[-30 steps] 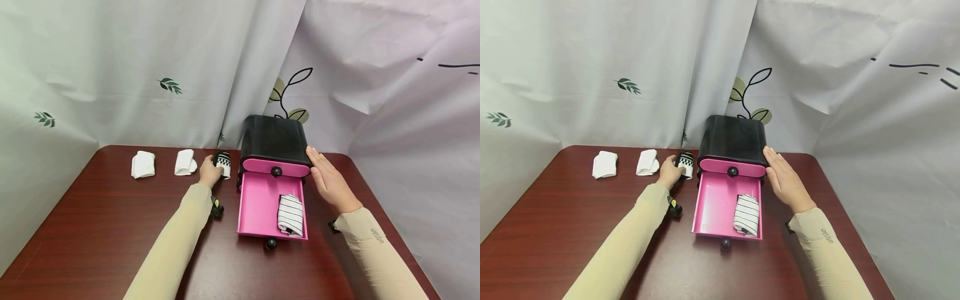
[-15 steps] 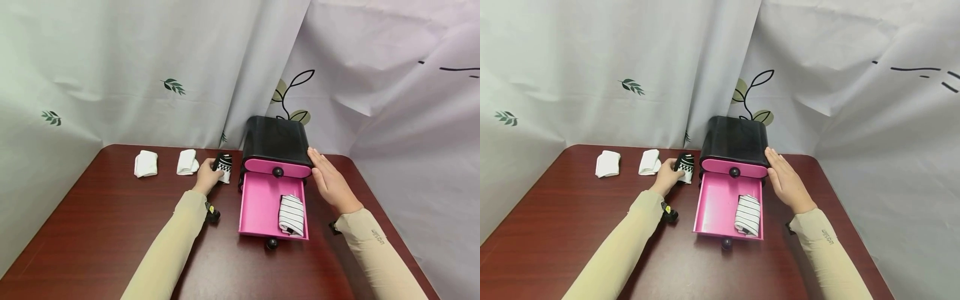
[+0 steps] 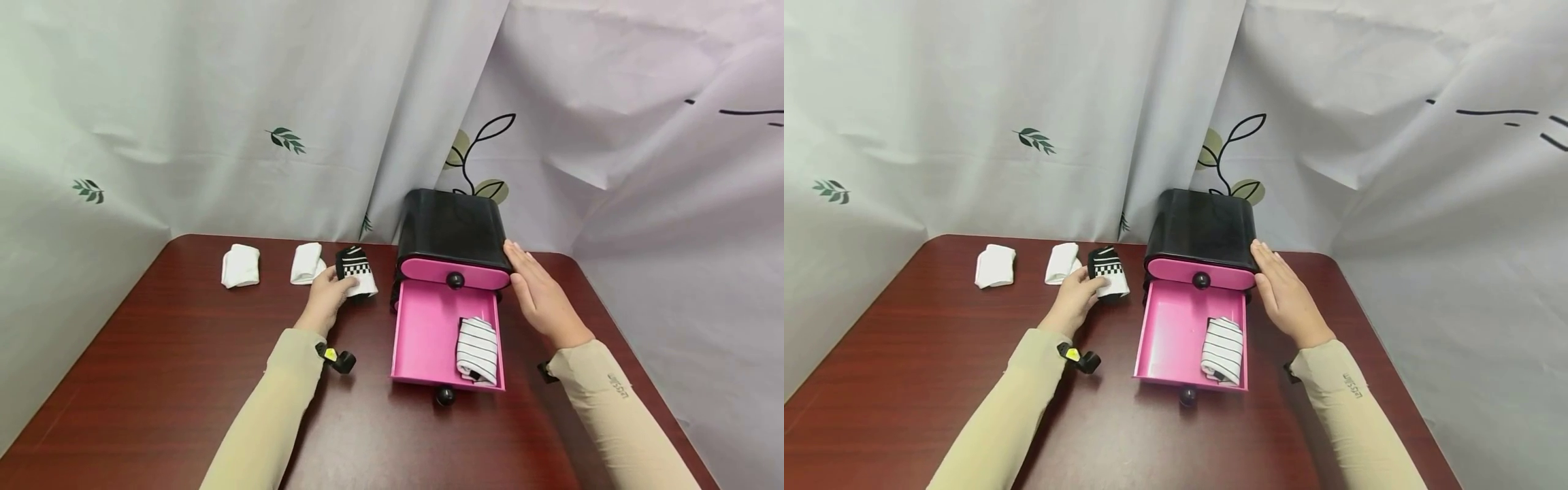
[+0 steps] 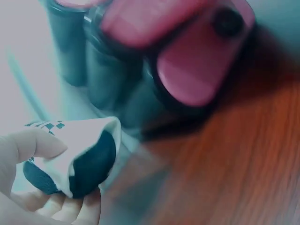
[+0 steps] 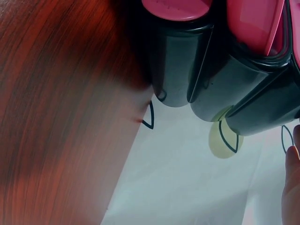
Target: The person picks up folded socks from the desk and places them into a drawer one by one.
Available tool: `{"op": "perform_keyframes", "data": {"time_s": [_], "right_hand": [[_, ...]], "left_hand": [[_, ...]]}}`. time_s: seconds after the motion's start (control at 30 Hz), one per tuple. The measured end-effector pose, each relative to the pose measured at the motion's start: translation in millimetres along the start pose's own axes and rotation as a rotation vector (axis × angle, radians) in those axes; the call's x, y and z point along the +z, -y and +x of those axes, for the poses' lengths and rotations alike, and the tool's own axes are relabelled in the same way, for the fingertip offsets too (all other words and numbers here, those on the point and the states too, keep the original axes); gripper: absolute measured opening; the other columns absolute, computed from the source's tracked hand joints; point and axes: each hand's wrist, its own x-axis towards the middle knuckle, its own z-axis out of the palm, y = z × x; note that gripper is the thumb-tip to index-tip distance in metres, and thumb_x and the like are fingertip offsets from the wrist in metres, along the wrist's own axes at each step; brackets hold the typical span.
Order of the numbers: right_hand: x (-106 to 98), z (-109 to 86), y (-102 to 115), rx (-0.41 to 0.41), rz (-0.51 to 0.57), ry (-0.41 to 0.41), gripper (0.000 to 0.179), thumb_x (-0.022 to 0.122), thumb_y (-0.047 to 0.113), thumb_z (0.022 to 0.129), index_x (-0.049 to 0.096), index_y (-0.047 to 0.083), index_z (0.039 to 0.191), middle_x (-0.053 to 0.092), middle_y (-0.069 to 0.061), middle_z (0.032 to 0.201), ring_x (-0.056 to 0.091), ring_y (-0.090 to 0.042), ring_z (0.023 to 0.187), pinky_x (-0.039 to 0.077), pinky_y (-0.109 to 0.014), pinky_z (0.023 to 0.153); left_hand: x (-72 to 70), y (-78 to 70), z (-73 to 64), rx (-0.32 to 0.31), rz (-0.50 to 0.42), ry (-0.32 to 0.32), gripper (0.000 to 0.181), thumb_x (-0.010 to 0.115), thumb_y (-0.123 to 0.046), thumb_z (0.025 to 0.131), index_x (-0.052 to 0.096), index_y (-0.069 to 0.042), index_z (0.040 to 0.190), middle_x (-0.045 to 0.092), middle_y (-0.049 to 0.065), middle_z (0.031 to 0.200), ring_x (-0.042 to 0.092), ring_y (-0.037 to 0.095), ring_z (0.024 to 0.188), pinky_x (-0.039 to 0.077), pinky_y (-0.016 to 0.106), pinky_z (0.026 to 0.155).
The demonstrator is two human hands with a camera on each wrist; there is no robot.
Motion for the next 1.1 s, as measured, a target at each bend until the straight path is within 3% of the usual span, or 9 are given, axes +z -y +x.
{"op": "perform_keyframes", "data": {"time_s": [0.13, 0.33, 0.87, 1.1], "right_hand": [[-1, 0.7, 1, 0.003, -0.003, 0.004, 0.050, 0.045, 0.013, 0.107, 0.037, -0.003, 0.153, 0.038, -0.019, 0.158, 0.029, -0.026, 0.151, 0.014, -0.029, 0.123], [-2, 1.1, 2, 0.005, -0.005, 0.002, 0.050, 0.046, 0.012, 0.106, 0.038, -0.003, 0.153, 0.039, -0.020, 0.158, 0.034, -0.037, 0.147, 0.015, -0.028, 0.123], [-1, 0.6, 3, 0.007, -0.003, 0.004, 0.049, 0.046, 0.012, 0.106, 0.038, -0.003, 0.153, 0.039, -0.020, 0.157, 0.035, -0.039, 0.146, 0.015, -0.029, 0.123], [-1, 0.1, 2, 0.005, -0.001, -0.004, 0.049, 0.046, 0.013, 0.107, 0.038, -0.003, 0.153, 0.039, -0.020, 0.157, 0.033, -0.034, 0.148, 0.015, -0.028, 0.123]], "left_hand": [[-3.7, -9.7, -11.5, -0.045, -0.105, 0.055, 0.046, 0.063, -0.003, 0.095, 0.049, 0.007, 0.138, 0.062, 0.008, 0.116, 0.065, 0.003, 0.085, 0.054, 0.018, 0.077], [-9.0, -21.2, -22.7, -0.066, -0.099, 0.134, 0.050, 0.061, -0.011, 0.099, 0.044, 0.008, 0.142, 0.063, 0.007, 0.114, 0.066, 0.005, 0.089, 0.055, 0.020, 0.079], [-7.2, -50.4, -66.2, 0.032, -0.026, 0.200, 0.041, 0.059, -0.012, 0.099, 0.050, 0.007, 0.134, 0.065, 0.007, 0.108, 0.067, 0.010, 0.088, 0.057, 0.025, 0.079], [1.4, -57.5, -86.8, 0.062, 0.001, 0.267, 0.044, 0.060, -0.011, 0.099, 0.047, 0.009, 0.136, 0.066, 0.015, 0.112, 0.069, 0.014, 0.089, 0.059, 0.030, 0.079]]}}
